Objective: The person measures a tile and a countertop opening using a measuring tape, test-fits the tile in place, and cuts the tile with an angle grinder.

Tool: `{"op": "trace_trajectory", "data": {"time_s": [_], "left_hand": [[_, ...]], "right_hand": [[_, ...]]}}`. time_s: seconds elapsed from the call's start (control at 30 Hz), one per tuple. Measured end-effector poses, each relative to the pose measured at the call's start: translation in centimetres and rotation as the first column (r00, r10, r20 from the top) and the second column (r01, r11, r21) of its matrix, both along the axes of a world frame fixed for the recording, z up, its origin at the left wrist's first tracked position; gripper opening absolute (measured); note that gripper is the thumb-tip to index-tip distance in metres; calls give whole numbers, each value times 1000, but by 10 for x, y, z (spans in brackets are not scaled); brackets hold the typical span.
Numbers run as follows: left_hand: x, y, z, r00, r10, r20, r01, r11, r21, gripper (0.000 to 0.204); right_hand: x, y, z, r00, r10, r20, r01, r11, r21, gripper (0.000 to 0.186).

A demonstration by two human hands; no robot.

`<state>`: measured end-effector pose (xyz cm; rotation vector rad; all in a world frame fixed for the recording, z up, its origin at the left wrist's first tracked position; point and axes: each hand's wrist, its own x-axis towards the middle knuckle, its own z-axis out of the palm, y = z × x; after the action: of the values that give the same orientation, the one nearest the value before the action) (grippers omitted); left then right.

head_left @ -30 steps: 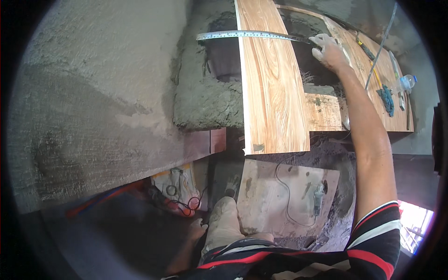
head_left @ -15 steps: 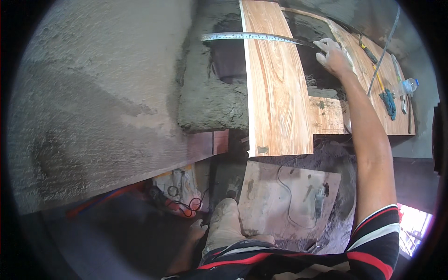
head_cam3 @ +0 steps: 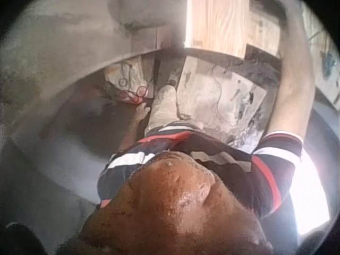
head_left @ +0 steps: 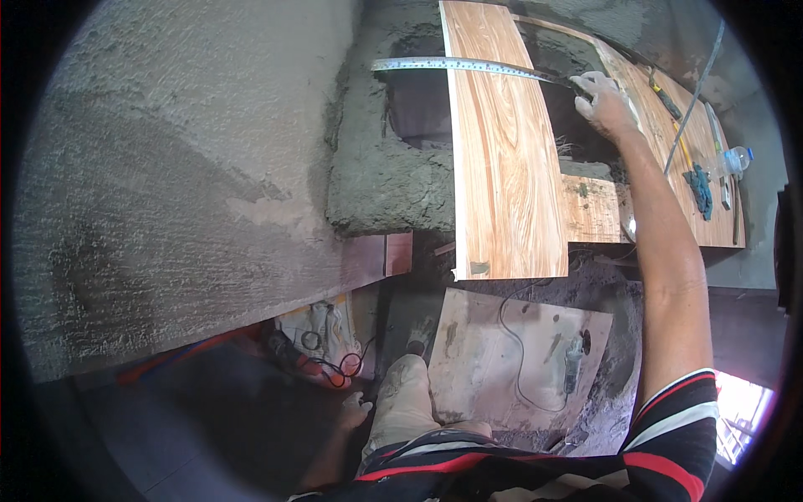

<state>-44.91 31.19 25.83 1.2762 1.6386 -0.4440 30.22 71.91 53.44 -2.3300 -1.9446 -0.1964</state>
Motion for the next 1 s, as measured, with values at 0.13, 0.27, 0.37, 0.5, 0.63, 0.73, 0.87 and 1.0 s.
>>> {"op": "trace_trajectory", "data": {"time_s": [0.13,0.27,0.37,0.5,0.63,0.73,0.87,1.0], "left_hand": [[2,3,-1,999,42,23,-41,999,-27,68],[0,6,-2,998,49,47,-48,999,-21,70],[-4,5,-4,998,36,47,-36,999,-1,70],[-1,8,-3,997,66,51,-65,998,-21,71],[-3,9,-4,996,65,54,-64,998,-24,70],[-3,9,-6,994,89,59,-87,996,-38,71],[-8,4,-11,987,130,94,-128,991,-24,71],[-13,0,-15,987,130,95,-130,991,-7,71]], "right_hand": [[3,0,1,1000,-8,4,8,1000,-12,48],[6,-3,4,999,35,2,-35,999,-7,49],[2,-2,3,999,22,38,-23,1000,3,49],[3,-5,3,999,22,48,-22,1000,-1,49],[4,-5,3,999,17,47,-17,1000,-6,49],[4,-5,0,998,22,61,-24,999,26,47],[5,-2,0,997,0,78,1,1000,-20,50],[5,0,-1,996,-15,91,18,999,-34,50]]}}
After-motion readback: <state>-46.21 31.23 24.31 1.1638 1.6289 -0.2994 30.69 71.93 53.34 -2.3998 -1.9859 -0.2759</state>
